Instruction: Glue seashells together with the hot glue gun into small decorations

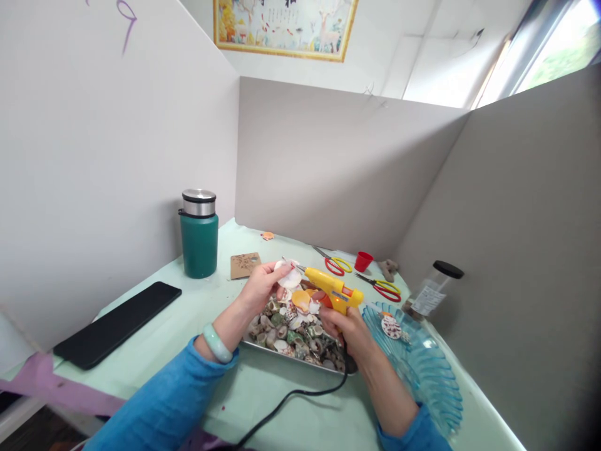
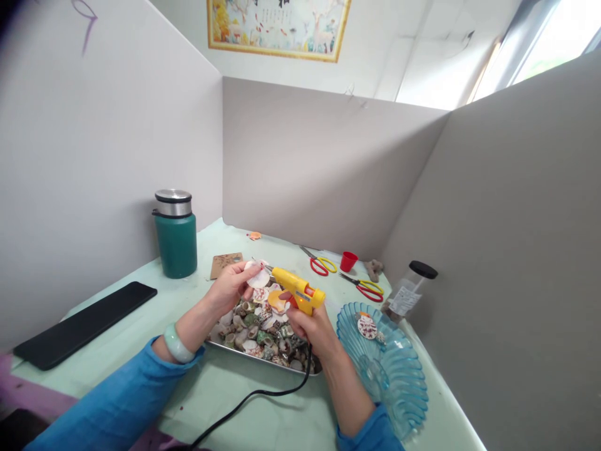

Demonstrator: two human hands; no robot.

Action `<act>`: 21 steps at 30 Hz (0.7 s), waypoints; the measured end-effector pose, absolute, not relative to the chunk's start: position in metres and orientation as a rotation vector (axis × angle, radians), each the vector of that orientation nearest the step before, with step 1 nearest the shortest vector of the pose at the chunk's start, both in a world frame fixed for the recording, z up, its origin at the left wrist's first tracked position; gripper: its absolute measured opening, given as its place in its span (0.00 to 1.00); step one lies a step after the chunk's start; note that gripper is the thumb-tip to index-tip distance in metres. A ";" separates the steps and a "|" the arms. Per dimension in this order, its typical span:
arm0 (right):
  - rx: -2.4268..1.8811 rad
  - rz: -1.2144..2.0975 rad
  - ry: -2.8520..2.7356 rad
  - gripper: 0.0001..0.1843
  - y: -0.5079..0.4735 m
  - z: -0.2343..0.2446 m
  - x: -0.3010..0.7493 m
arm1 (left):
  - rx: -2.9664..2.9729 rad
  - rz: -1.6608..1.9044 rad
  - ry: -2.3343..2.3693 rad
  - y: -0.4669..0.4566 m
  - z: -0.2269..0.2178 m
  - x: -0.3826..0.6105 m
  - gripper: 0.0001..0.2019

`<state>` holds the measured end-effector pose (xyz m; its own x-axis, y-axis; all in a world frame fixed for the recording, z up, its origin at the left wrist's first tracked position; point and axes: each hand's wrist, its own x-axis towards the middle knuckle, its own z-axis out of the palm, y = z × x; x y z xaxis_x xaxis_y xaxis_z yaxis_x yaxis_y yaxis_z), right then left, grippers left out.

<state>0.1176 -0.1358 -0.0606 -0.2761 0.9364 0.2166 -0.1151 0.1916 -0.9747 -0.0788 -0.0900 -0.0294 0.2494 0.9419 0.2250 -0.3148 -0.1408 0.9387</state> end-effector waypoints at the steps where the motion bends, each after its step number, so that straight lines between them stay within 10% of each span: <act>1: -0.840 1.297 -1.441 0.17 -0.135 -0.061 0.118 | 1.246 1.251 0.690 -0.090 -0.030 -0.079 0.16; 21: -0.847 1.311 -1.414 0.18 -0.133 -0.063 0.117 | 1.352 1.182 0.710 -0.090 -0.034 -0.078 0.16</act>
